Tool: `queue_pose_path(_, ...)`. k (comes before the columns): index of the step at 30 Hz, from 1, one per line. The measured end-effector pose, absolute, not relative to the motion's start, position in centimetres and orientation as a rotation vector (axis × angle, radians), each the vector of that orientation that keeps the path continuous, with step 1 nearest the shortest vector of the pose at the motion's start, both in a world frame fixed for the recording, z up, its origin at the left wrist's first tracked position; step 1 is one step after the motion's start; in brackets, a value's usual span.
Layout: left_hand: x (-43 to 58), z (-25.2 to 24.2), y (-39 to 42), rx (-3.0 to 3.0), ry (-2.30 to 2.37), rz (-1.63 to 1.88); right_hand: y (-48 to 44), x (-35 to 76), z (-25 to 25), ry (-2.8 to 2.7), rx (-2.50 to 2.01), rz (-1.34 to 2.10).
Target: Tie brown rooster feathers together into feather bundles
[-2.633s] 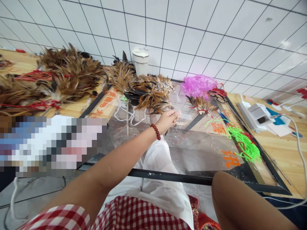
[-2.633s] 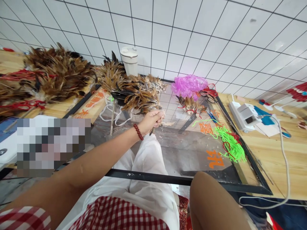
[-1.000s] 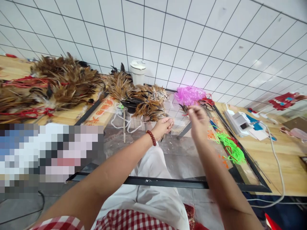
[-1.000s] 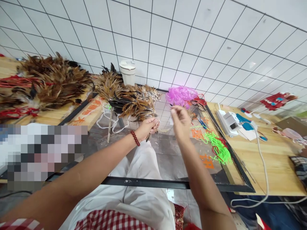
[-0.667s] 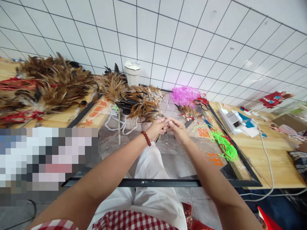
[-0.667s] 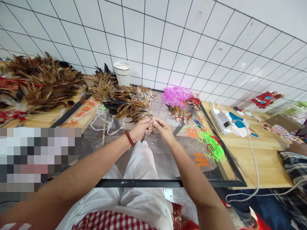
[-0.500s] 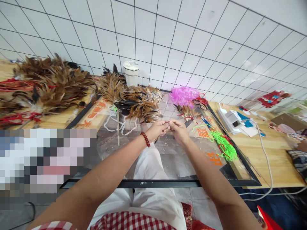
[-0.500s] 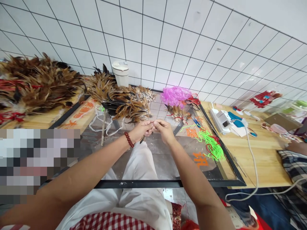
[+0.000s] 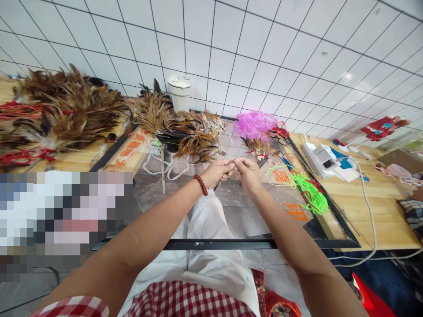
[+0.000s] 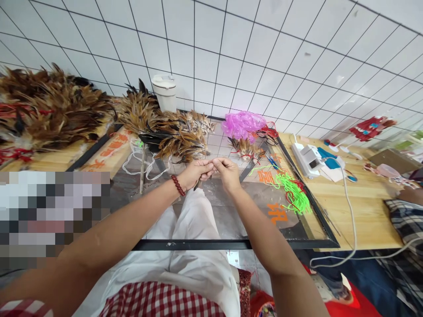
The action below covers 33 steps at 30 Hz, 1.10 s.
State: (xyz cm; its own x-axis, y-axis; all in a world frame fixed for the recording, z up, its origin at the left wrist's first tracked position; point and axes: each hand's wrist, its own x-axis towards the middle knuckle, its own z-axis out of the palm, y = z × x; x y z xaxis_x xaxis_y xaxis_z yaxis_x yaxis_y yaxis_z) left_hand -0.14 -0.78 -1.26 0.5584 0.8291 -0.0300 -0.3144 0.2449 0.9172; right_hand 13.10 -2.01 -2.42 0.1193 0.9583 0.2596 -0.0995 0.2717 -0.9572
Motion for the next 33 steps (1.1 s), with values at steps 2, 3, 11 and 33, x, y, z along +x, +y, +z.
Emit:
queue_pose_path(2,-0.19,-1.23,-0.81,1.058,0.593,0.854,-2.11,13.14,-2.17,-1.172,-0.997,0.948)
queue_pose_path(3,-0.20,-1.25,-0.81,1.064,0.603,0.862,-2.17,13.17,-2.02,-1.185,-0.998,0.932)
queue_pose_path(11,-0.31,-1.44,-0.60,1.072,0.590,0.831,-2.59,13.41,-1.65,-1.311,-0.990,0.850)
queue_pose_path(33,-0.26,-0.95,-0.54,0.971,0.628,0.954,-2.20,13.98,-1.95,-1.314,-1.015,0.872)
